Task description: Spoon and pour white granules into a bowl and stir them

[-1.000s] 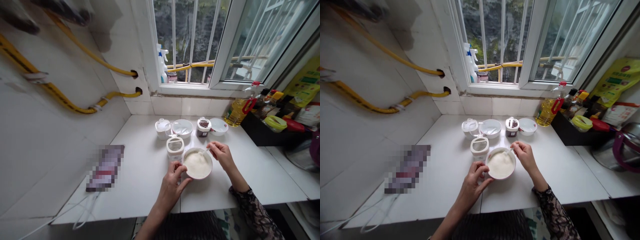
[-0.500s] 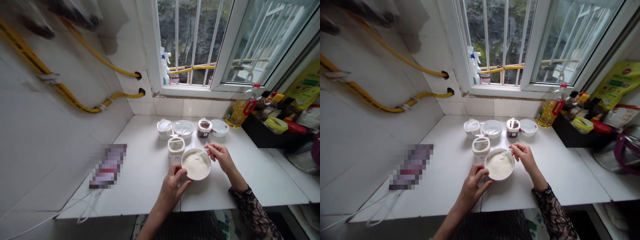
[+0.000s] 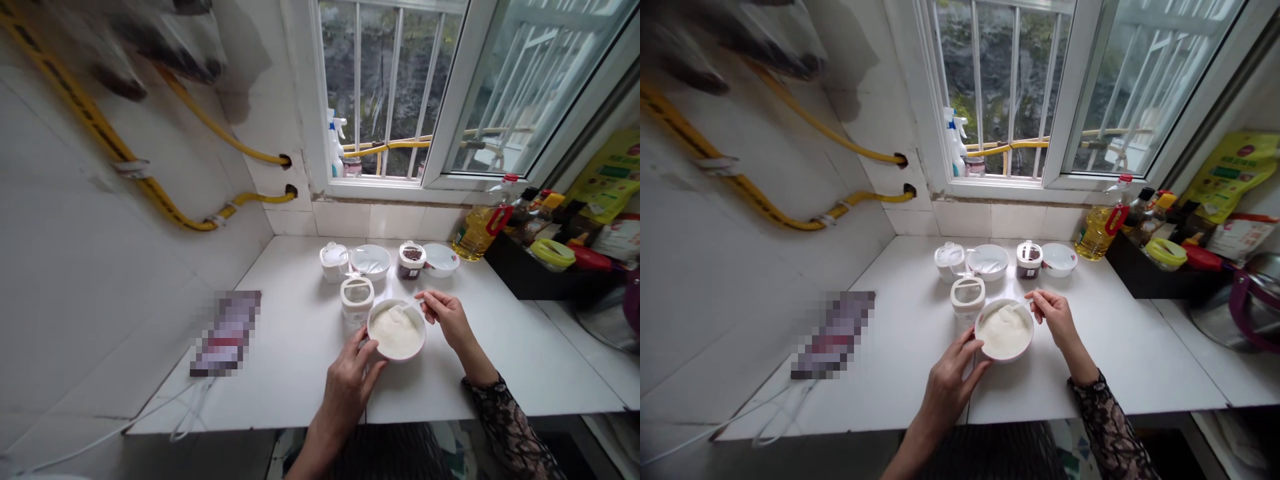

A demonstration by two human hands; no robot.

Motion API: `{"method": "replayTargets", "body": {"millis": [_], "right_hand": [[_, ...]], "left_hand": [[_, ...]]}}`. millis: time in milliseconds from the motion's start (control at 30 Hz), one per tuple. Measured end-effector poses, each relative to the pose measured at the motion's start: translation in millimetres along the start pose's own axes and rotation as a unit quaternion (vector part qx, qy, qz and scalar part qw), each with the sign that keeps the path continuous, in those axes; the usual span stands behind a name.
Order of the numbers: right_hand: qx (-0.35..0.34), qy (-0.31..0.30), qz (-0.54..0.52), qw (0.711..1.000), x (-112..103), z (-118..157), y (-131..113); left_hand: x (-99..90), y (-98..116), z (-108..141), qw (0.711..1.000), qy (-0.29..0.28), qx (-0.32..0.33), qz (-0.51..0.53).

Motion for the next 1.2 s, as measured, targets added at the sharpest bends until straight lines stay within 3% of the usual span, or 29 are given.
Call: {"method": "replayTargets", "body": {"millis": [167,267,600,867,1067,1200], "right_hand": [[0.008,0.007,0.004,1.0,-0.6,-0.7,1.5],[0.009,0.01,0.011,1.0,-1.1,-0.5,1.5],[0.009,0.002,0.008,1.0,-0.4,1.1,0.6],[0.015,0.001,-0.009,1.0,0.3,1.9,-0.7],[0.048,-0.013,-0.051,0.997,-1.5,-0.5,6.8],[0.077,-0.018,-0.105,0.991,-1.1,-5.6,6.9]], "left_hand": [[-12.2,-7.8,-2.1,0.987,0.065,-0.111,0.094],[-20.8,-12.8,-7.1,0.983,0.093,-0.135,0.078],[-24.8,-22.7,-21.9,0.983,0.05,-0.167,0.061],[-25.0,-27.2,-24.6,0.985,0.032,-0.162,0.047],[-26.4,-10.8,-14.8,0.992,0.107,-0.062,0.005],[-17.0,2.7,-2.0,0.996,0.08,-0.041,0.021]]}}
Point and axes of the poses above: each hand's wrist, its own z-axis away from the middle knuckle, its own x-axis out of the palm, y = z × x, the point moved 3 cm from there along -z, towards the middle knuckle, and after that the axes turned 10 degrees about z, right-handed, at the moved point
